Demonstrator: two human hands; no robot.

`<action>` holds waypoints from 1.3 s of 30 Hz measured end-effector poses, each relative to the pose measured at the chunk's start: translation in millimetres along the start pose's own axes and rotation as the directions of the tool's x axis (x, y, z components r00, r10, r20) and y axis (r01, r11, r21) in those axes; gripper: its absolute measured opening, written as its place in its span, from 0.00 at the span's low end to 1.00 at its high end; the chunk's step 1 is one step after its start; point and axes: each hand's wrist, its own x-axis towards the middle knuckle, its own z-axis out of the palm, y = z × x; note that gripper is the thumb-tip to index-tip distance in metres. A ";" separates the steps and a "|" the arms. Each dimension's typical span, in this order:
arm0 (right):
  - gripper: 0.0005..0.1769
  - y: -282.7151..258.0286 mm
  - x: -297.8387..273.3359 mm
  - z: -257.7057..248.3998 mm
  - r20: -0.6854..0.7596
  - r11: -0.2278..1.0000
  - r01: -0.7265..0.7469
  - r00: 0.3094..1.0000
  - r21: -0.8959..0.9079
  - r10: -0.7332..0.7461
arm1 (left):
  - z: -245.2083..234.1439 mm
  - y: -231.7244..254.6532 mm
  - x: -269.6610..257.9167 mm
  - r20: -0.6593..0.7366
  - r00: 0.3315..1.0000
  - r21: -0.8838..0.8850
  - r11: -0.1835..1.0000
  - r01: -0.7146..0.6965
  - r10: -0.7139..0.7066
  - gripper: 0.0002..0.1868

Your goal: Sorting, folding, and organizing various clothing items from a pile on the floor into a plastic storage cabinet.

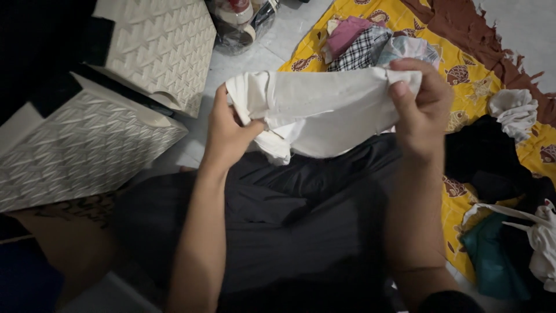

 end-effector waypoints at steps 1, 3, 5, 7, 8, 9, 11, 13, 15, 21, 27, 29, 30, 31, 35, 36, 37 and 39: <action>0.18 -16.0 7.1 0.5 0.097 0.985 0.104 0.991 -0.137 -0.091 | -2.5 7.5 2.0 0.000 1.000 -0.036 0.999 -0.015 0.015 0.41; 0.16 -22.1 20.1 -12.2 0.106 0.977 0.189 0.978 -0.103 -0.178 | -5.7 3.3 3.8 -0.076 0.985 -0.111 0.981 -0.162 0.154 0.40; 0.15 -35.5 21.7 -24.0 0.110 0.963 0.260 0.962 -0.076 -0.251 | -0.1 9.4 -4.1 -0.148 0.950 -0.179 0.937 -0.299 0.275 0.40; 0.15 -55.7 19.3 -32.4 0.106 0.977 0.210 0.971 0.039 -0.213 | 11.7 27.8 -17.6 -0.284 0.850 -0.348 0.778 -0.523 0.444 0.40; 0.15 -59.5 13.2 -37.5 0.100 0.975 0.219 0.970 0.034 -0.221 | 21.8 30.1 -17.2 -0.281 0.846 -0.350 0.772 -0.530 0.453 0.40; 0.13 -63.3 5.4 -42.8 0.066 0.977 0.212 0.975 0.020 -0.212 | 32.1 31.4 -19.8 -0.357 0.780 -0.241 0.756 -0.609 0.514 0.36; 0.12 -73.7 -7.4 -55.3 0.032 0.978 0.208 0.978 0.000 -0.208 | 43.3 32.4 -21.6 -0.423 0.700 -0.130 0.726 -0.676 0.576 0.33; 0.13 -87.1 -17.8 -70.5 -0.034 0.968 0.213 0.975 -0.133 -0.219 | 45.3 33.7 -18.9 -0.169 0.613 0.093 0.632 -0.770 0.772 0.53; 0.14 -97.0 -18.9 -77.3 -0.149 0.989 0.145 0.978 -0.034 -0.148 | 39.6 48.1 -24.6 0.060 0.633 0.161 0.618 -0.769 0.772 0.58; 0.16 -81.6 -7.0 -117.4 -0.270 0.969 0.090 0.963 0.231 -0.025 | 29.0 70.8 -18.5 0.109 0.713 0.292 0.663 -0.689 0.693 0.43; 0.19 -86.2 33.2 -119.2 -0.138 0.986 -0.014 0.990 0.168 0.038 | 26.4 90.3 0.3 0.039 0.870 0.267 0.834 -0.482 0.491 0.18; 0.19 -74.7 54.0 -131.5 -0.017 0.991 -0.055 0.998 0.125 0.058 | 28.1 94.4 12.3 0.064 0.904 0.293 0.858 -0.423 0.423 0.14; 0.16 -63.0 64.1 -141.9 0.056 0.993 -0.032 0.998 0.109 0.026 | 30.4 97.5 17.8 0.046 0.862 0.250 0.830 -0.499 0.505 0.11; 0.13 -52.0 76.6 -152.8 0.130 0.996 -0.003 0.992 0.093 -0.009 | 33.1 101.4 25.6 0.024 0.810 0.205 0.790 -0.577 0.585 0.14; 0.14 -27.4 34.8 -223.1 0.014 0.997 -0.068 0.998 -0.037 0.068 | 64.6 115.6 -14.1 -0.130 0.520 0.326 0.532 -0.781 0.844 0.12; 0.14 -21.9 12.1 -242.0 -0.076 0.984 -0.127 0.990 -0.124 0.118 | 77.9 111.2 -39.1 -0.149 0.520 0.306 0.540 -0.784 0.841 0.12; 0.15 -16.6 -9.3 -259.3 -0.170 0.960 -0.191 0.973 -0.206 0.157 | 89.4 107.1 -62.4 -0.168 0.519 0.286 0.545 -0.788 0.838 0.11; 0.15 -13.3 -66.7 -261.5 -0.275 0.921 -0.272 0.942 -0.280 0.194 | 115.5 98.4 -113.7 0.064 0.476 0.124 0.467 -0.876 0.877 0.07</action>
